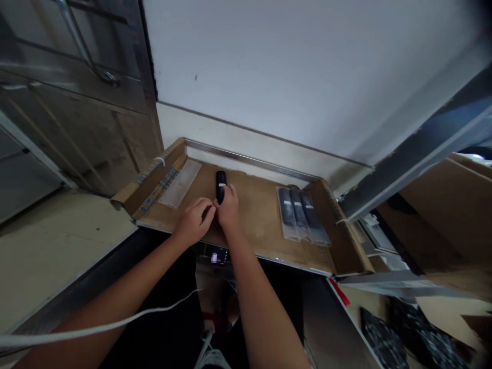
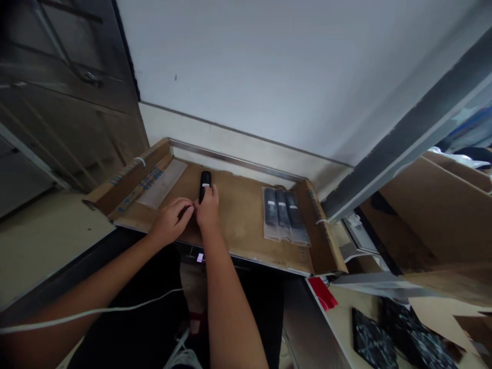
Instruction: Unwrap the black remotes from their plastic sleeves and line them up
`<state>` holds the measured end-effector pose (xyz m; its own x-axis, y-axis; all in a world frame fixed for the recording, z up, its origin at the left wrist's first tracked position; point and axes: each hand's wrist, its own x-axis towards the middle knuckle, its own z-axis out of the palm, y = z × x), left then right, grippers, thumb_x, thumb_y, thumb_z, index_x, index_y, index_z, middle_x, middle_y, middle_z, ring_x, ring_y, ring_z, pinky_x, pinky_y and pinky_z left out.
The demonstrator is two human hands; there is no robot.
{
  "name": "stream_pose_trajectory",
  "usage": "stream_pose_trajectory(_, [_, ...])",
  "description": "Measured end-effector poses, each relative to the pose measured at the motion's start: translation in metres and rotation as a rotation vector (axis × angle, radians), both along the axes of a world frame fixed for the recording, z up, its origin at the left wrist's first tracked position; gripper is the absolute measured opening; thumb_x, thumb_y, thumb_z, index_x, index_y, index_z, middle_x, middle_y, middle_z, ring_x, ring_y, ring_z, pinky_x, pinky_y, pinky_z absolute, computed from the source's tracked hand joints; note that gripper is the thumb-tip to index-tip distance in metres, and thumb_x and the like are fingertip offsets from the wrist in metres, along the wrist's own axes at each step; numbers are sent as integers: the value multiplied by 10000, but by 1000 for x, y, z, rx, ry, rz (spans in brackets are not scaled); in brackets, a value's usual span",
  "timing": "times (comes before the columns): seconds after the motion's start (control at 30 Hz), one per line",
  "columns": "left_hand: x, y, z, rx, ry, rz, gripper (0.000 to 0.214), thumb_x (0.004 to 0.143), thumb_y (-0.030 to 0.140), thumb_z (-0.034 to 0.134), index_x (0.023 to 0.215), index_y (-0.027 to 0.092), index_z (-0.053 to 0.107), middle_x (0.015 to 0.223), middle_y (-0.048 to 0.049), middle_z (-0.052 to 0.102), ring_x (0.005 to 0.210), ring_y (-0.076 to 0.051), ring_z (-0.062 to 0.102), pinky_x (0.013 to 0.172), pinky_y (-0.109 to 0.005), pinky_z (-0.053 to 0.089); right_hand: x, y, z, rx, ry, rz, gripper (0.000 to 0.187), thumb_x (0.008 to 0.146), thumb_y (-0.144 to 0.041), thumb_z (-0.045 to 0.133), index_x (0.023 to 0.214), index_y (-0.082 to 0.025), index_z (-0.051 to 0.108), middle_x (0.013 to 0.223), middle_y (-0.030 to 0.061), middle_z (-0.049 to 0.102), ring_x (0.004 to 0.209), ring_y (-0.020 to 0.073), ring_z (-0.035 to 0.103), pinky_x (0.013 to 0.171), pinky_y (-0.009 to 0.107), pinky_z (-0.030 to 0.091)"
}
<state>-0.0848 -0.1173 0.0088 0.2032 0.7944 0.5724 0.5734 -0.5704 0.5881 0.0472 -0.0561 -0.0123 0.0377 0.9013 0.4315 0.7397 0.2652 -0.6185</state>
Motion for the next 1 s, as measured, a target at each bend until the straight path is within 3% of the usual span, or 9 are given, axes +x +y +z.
stream_pose_trajectory(0.27, [-9, -7, 0, 36, -188, 94, 225, 973, 246, 455, 763, 195, 517, 768, -22, 533, 738, -164, 524, 717, -312, 416, -47, 19, -3, 38, 69, 235, 402, 883, -256, 578, 1261, -121, 553, 1331, 181, 588, 1259, 237, 557, 1090, 356, 431])
stream_pose_trajectory(0.4, [-9, -5, 1, 24, -180, 94, 227, 978, 250, 455, 767, 195, 518, 751, -14, 528, 730, -160, 519, 704, -307, 399, -48, 31, -4, 17, 46, 139, 480, 864, -267, 605, 1296, -71, 533, 1383, 229, 537, 1337, 284, 484, 1146, 416, 374])
stream_pose_trajectory(0.5, [-8, -5, 4, 7, -149, 80, 230, 981, 247, 450, 766, 194, 514, 739, -11, 526, 721, -158, 519, 689, -307, 386, -42, 51, 0, -26, 22, 96, 460, 862, -183, 554, 1297, -33, 538, 1397, 250, 526, 1373, 299, 449, 1173, 449, 340])
stream_pose_trajectory(0.63, [-7, -6, 6, 3, -145, 83, 227, 977, 236, 456, 763, 192, 519, 732, -9, 520, 698, -151, 509, 668, -306, 376, -35, 71, 1, -43, -11, 236, 516, 769, -4, 447, 1259, -85, 586, 1366, 178, 585, 1330, 236, 510, 1163, 416, 372])
stream_pose_trajectory(1.0, [-5, -6, 4, 0, -89, 87, 219, 959, 229, 484, 748, 195, 534, 720, -14, 548, 696, -156, 533, 672, -314, 391, -46, 60, -2, -23, -49, 339, 509, 777, -32, 491, 1271, -81, 606, 1389, 182, 565, 1364, 218, 470, 1177, 368, 358])
